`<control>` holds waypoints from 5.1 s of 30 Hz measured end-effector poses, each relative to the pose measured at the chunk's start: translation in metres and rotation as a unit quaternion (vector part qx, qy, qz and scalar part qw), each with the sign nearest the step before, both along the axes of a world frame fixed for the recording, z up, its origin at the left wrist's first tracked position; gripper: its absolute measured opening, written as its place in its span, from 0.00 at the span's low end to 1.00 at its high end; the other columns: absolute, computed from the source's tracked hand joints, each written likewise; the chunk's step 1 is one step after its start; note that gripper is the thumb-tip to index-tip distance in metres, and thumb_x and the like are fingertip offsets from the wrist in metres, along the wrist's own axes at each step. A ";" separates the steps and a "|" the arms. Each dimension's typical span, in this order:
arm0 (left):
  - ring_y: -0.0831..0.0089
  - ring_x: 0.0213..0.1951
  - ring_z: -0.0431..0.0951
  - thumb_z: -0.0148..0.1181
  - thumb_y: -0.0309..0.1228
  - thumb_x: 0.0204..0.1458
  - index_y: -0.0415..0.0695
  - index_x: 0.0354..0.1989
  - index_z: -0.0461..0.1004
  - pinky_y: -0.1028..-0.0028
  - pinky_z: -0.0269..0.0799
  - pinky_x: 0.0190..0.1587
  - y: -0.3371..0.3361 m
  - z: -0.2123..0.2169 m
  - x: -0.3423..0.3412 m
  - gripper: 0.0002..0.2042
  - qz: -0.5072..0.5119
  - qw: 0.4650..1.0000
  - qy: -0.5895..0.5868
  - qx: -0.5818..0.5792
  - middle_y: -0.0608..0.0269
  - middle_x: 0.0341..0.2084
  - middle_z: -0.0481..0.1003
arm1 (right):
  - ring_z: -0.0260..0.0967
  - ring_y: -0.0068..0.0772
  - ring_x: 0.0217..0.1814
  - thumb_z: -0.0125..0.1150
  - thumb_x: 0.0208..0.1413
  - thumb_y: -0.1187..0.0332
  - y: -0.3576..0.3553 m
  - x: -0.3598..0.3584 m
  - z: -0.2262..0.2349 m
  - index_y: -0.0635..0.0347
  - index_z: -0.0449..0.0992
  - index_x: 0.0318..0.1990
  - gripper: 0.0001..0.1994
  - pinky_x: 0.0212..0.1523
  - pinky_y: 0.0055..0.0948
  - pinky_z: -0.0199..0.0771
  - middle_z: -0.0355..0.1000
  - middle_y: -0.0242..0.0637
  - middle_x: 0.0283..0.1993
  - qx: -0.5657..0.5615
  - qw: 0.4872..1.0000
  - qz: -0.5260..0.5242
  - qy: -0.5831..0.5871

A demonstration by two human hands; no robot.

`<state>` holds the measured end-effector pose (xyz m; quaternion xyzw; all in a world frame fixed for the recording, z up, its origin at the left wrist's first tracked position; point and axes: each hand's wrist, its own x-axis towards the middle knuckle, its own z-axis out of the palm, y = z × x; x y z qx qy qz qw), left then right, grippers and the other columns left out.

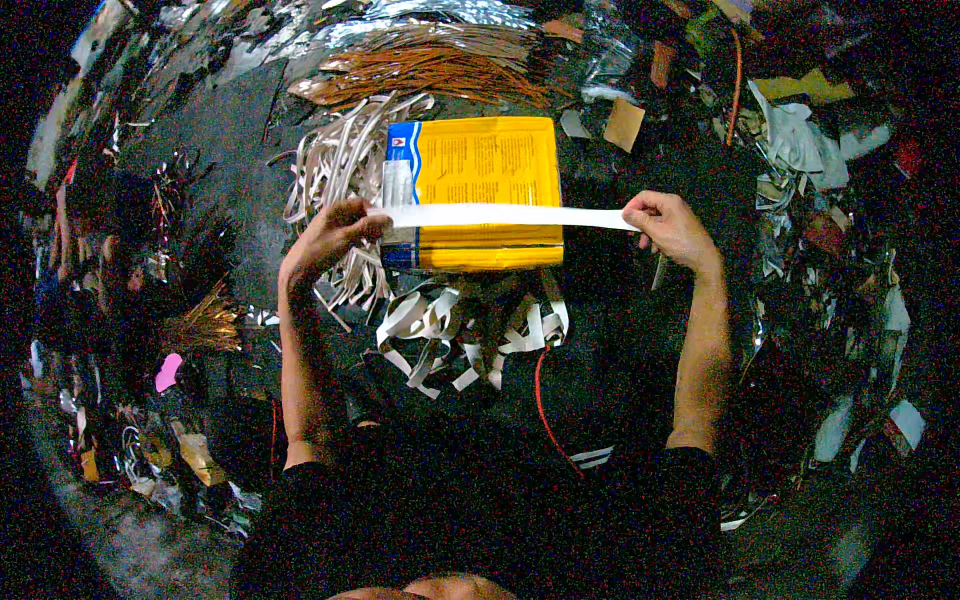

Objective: The person sits on the floor and repeatedly tears white strips from a roll using a yellow box as a guide. They tear each strip by hand and drop it into a growing pile on the floor. The task continues without using any cutting tools.

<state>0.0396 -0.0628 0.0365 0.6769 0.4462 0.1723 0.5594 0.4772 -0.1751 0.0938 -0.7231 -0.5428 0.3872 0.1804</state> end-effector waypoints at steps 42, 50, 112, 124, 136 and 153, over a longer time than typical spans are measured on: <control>0.85 0.25 0.65 0.54 0.32 0.57 0.42 0.30 0.70 0.83 0.61 0.29 0.008 -0.061 0.031 0.07 0.303 0.939 -0.139 -0.085 0.71 0.23 0.69 | 0.68 0.39 0.39 0.64 0.48 0.68 0.121 -0.234 -0.101 0.57 0.76 0.35 0.07 0.37 0.35 0.70 0.68 0.35 0.33 0.427 0.852 0.292 -0.081; 0.83 0.32 0.72 0.62 0.33 0.54 0.37 0.40 0.75 0.82 0.67 0.37 -0.001 -0.074 0.020 0.12 0.293 0.929 -0.215 -0.068 0.66 0.30 0.76 | 0.67 0.37 0.37 0.65 0.47 0.70 0.129 -0.236 -0.116 0.58 0.78 0.32 0.05 0.38 0.34 0.68 0.69 0.35 0.31 0.431 0.865 0.254 -0.027; 0.87 0.21 0.62 0.62 0.36 0.54 0.41 0.32 0.73 0.87 0.53 0.22 0.012 -0.148 0.015 0.10 0.385 0.805 -0.352 -0.283 0.70 0.23 0.70 | 0.70 0.37 0.35 0.66 0.46 0.74 0.129 -0.237 -0.114 0.62 0.77 0.35 0.07 0.35 0.32 0.71 0.71 0.36 0.31 0.442 0.844 0.304 -0.016; 0.76 0.28 0.70 0.55 0.46 0.57 0.43 0.33 0.70 0.78 0.65 0.30 0.013 -0.176 -0.016 0.16 0.484 0.640 -0.507 -0.315 0.66 0.27 0.72 | 0.70 0.37 0.35 0.66 0.46 0.74 0.127 -0.234 -0.114 0.62 0.78 0.34 0.07 0.37 0.32 0.72 0.71 0.37 0.32 0.428 0.854 0.294 -0.005; 0.88 0.20 0.61 0.59 0.39 0.56 0.42 0.30 0.73 0.84 0.52 0.21 -0.002 -0.105 0.025 0.12 0.384 0.846 -0.293 -0.226 0.75 0.20 0.68 | 0.70 0.38 0.36 0.65 0.47 0.73 0.127 -0.235 -0.117 0.60 0.77 0.35 0.07 0.38 0.33 0.72 0.71 0.36 0.32 0.430 0.850 0.304 -0.009; 0.78 0.24 0.72 0.54 0.50 0.56 0.47 0.28 0.71 0.79 0.67 0.26 0.012 -0.153 0.002 0.18 0.468 0.682 -0.473 -0.304 0.71 0.20 0.71 | 0.69 0.41 0.35 0.64 0.49 0.73 0.122 -0.232 -0.118 0.61 0.76 0.31 0.04 0.36 0.36 0.71 0.70 0.39 0.30 0.432 0.851 0.298 -0.017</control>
